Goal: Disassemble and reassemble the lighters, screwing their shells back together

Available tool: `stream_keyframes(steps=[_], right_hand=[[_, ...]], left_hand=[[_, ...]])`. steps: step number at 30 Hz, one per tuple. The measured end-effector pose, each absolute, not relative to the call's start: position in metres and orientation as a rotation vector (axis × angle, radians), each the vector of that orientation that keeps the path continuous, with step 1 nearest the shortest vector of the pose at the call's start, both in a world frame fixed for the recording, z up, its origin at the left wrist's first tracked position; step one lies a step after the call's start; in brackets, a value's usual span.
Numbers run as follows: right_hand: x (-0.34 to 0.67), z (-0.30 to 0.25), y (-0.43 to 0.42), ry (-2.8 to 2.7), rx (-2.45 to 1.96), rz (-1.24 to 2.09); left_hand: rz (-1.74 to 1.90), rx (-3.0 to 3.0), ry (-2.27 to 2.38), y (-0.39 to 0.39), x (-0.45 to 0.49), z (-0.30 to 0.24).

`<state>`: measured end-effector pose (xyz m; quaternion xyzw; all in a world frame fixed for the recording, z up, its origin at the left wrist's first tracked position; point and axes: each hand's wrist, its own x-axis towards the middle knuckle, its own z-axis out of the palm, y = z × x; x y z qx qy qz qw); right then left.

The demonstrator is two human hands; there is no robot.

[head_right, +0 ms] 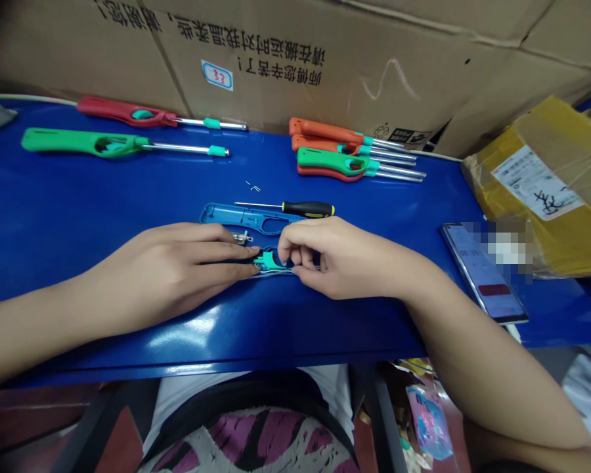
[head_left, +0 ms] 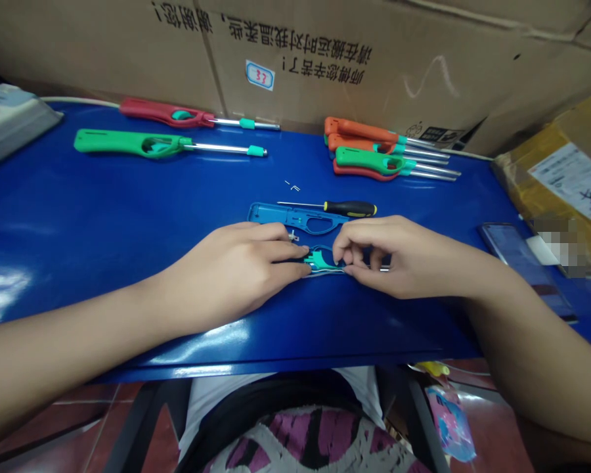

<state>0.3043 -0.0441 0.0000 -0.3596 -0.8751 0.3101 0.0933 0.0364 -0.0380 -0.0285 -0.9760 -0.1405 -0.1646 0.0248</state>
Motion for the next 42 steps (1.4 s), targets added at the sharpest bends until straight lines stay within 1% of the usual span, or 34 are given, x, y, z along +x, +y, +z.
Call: stream_keyframes(steps=[7,13,20,23,27,30,34,38,42], right_hand=[[0.306,0.0,-0.043,-2.621,-1.026,0.915],[0.303,-0.002,-0.042,-2.596,-1.088,0.894],[0.3,-0.004,-0.043,-2.499,-1.235,1.037],[0.3,-0.005,-0.043,-2.494,-1.241,1.049],[0.301,-0.006,-0.043,-2.518,-1.205,0.953],[0.302,-0.004,-0.045,-2.575,-1.074,0.846],[0.302,0.001,-0.049,-2.611,-0.995,0.766],[0.297,-0.006,-0.052,-2.596,-0.957,0.599],[0.292,-0.016,-0.051,-2.614,-0.901,0.608]], left_hand=[[-0.541,-3.017,-0.471,-0.039,0.038,-0.029],[-0.501,-3.022,-0.459,-0.039,0.037,-0.028],[-0.483,-3.019,-0.431,-0.038,0.036,-0.029],[-0.445,-3.006,-0.428,-0.038,0.035,-0.029],[-0.409,-2.996,-0.417,-0.038,0.036,-0.029],[-0.459,-2.998,-0.416,-0.039,0.037,-0.029],[-0.564,-3.016,-0.54,-0.038,0.037,-0.031],[-0.58,-3.045,-0.6,-0.038,0.037,-0.033],[-0.594,-3.076,-0.615,-0.038,0.038,-0.033]])
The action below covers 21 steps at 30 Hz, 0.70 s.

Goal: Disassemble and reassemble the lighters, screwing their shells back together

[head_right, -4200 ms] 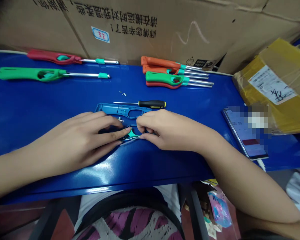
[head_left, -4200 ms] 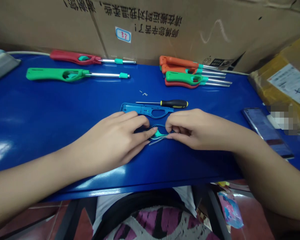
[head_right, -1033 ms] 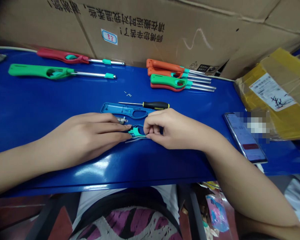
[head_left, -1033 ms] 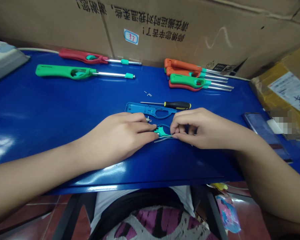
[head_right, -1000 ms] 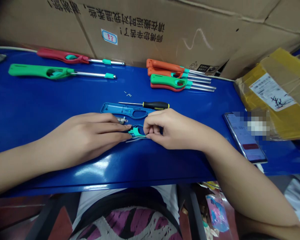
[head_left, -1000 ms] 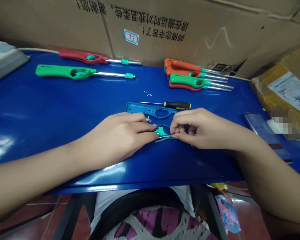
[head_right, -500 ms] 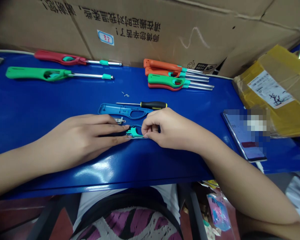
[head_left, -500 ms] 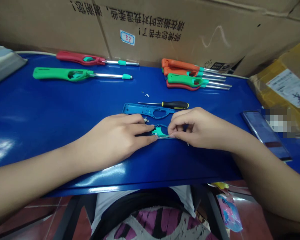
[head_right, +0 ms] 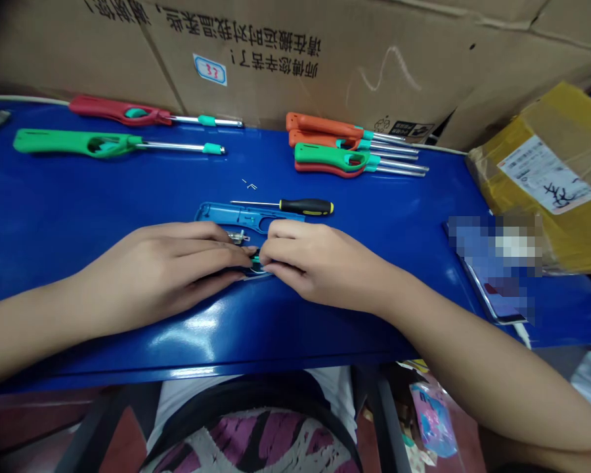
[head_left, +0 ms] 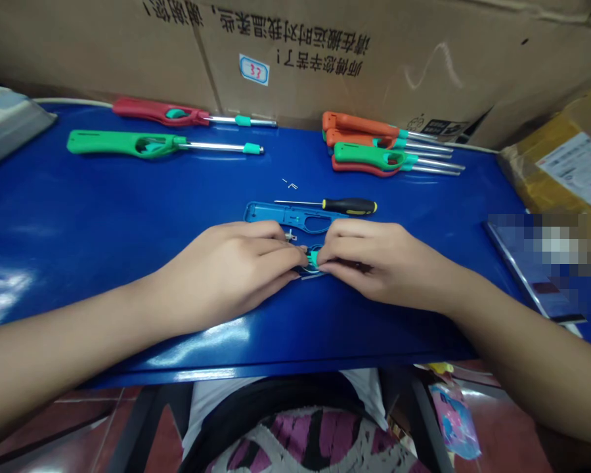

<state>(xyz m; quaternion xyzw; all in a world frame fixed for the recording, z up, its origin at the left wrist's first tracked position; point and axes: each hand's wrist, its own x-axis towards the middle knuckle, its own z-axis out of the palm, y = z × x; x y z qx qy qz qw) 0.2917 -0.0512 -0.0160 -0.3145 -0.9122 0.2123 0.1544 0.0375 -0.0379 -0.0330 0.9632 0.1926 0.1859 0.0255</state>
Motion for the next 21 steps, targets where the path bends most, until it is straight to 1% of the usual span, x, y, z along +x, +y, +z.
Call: stream_keyframes(steps=[5,12,16,18,21], right_hand=[[0.289,-0.018,-0.05,-2.578,-0.887,0.663],[0.282,-0.022,-0.053,-2.448,-1.003,0.752],[0.283,-0.023,-0.052,-2.433,-1.009,0.802],[0.284,-0.023,-0.052,-2.435,-1.004,0.807],[0.285,-0.022,-0.051,-2.459,-0.981,0.81]], left_hand=[[0.573,2.984,0.592,-0.037,0.037,-0.033],[0.543,2.878,0.594,-0.037,0.037,-0.032],[0.553,2.725,0.676,-0.028,0.032,-0.024],[0.578,2.747,0.727,-0.019,0.027,-0.019],[0.491,2.792,0.817,-0.007,0.02,-0.014]])
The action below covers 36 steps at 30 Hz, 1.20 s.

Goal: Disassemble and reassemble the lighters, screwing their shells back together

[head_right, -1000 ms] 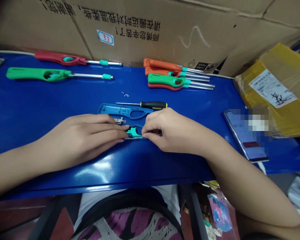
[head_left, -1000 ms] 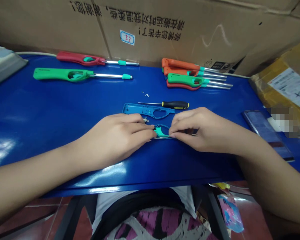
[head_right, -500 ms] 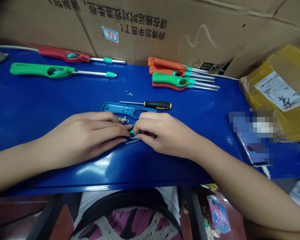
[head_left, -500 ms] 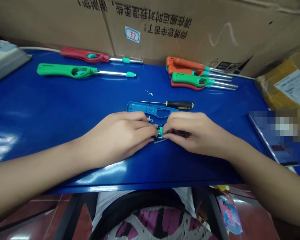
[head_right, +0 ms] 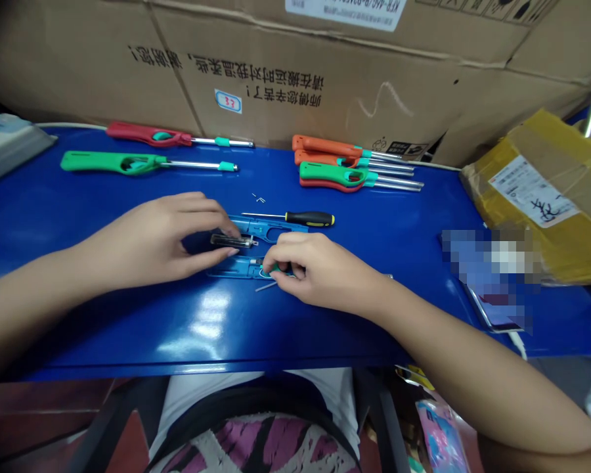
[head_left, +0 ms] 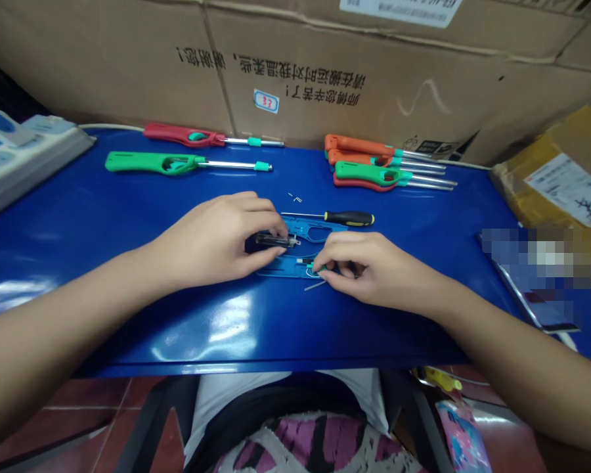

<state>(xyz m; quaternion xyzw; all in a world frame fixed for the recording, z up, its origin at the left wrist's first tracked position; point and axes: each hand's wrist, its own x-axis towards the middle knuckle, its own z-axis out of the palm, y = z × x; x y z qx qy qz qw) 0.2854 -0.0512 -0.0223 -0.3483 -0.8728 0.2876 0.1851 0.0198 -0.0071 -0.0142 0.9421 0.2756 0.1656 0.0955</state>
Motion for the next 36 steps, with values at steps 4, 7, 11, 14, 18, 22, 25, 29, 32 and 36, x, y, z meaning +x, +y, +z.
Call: stream_keyframes(steps=[4,7,11,14,18,22,25,29,32,36], right_hand=[[0.287,-0.023,-0.05,-2.473,-0.959,0.796],[0.288,-0.024,-0.049,-2.47,-0.965,0.819],[0.289,-0.024,-0.048,-2.461,-0.971,0.839],[0.29,-0.025,-0.047,-2.457,-0.969,0.846],[0.29,-0.024,-0.047,-2.456,-0.958,0.87],[0.29,-0.022,-0.047,-2.46,-0.965,0.883],[0.291,-0.021,-0.048,-2.47,-0.967,0.885],[0.291,-0.021,-0.048,-2.493,-0.953,0.882],[0.291,-0.021,-0.048,-2.503,-0.945,0.861],[0.292,-0.019,-0.048,-2.534,-0.953,0.775]], left_hand=[[0.393,2.636,0.904,0.002,0.015,-0.015],[0.381,2.522,0.91,0.003,0.016,-0.018],[0.382,2.461,0.941,0.003,0.017,-0.021],[0.352,2.47,0.937,0.001,0.018,-0.02],[0.317,2.502,0.859,-0.001,0.017,-0.017],[0.289,2.498,0.843,-0.005,0.018,-0.013],[0.28,2.513,0.857,-0.007,0.019,-0.011],[0.251,2.492,0.886,-0.009,0.02,-0.011],[0.263,2.489,0.835,-0.009,0.02,-0.013],[0.398,2.473,0.778,-0.012,0.022,-0.012]])
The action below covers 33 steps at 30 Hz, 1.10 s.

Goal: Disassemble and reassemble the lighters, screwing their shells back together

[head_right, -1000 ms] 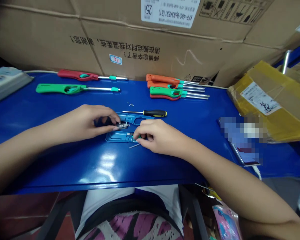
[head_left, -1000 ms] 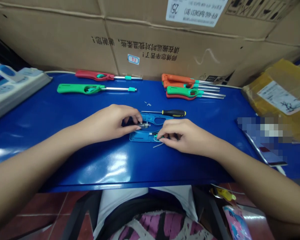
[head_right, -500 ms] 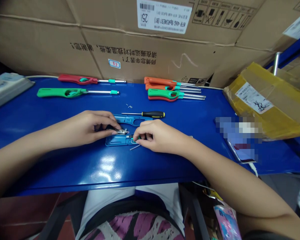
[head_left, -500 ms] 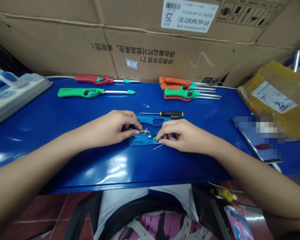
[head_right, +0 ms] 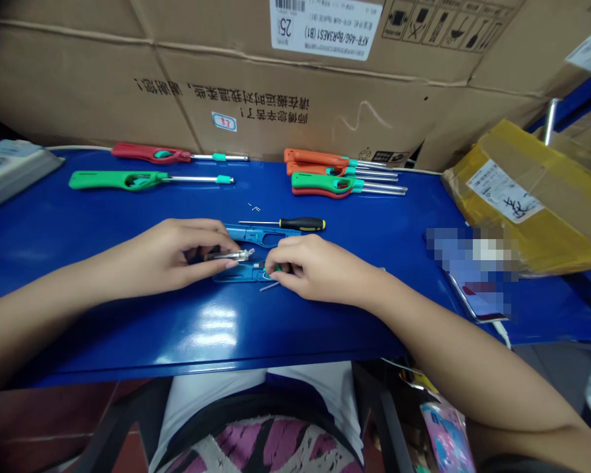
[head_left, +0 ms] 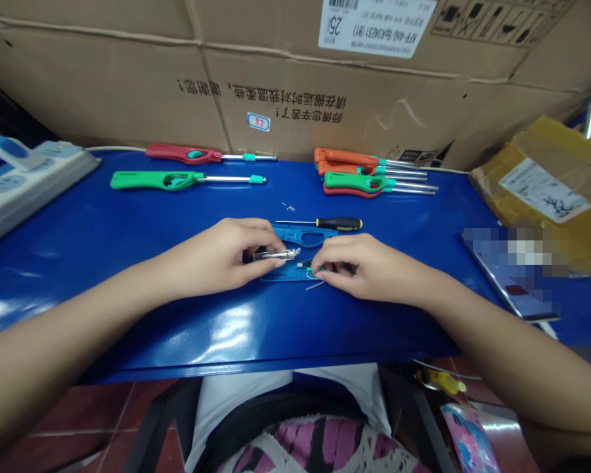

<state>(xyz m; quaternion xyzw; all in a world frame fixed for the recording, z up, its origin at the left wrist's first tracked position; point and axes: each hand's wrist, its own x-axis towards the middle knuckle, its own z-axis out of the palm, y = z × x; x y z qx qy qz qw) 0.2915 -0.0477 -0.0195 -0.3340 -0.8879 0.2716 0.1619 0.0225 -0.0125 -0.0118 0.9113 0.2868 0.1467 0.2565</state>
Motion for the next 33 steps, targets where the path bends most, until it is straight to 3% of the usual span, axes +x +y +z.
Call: stream_keyframes(steps=[13,17,23,33], right_hand=[[0.296,-0.012,-0.051,-2.639,-0.956,0.799],[0.292,-0.016,-0.051,-2.382,-1.014,0.955],[0.287,-0.014,-0.051,-1.943,-1.299,1.568],[0.284,-0.013,-0.051,-1.904,-1.295,1.56]], left_hand=[[0.425,1.932,0.784,-0.025,0.035,-0.026],[0.507,2.005,0.83,-0.026,0.036,-0.027],[0.513,2.048,0.822,-0.026,0.036,-0.026],[0.464,2.087,0.769,-0.025,0.035,-0.026]])
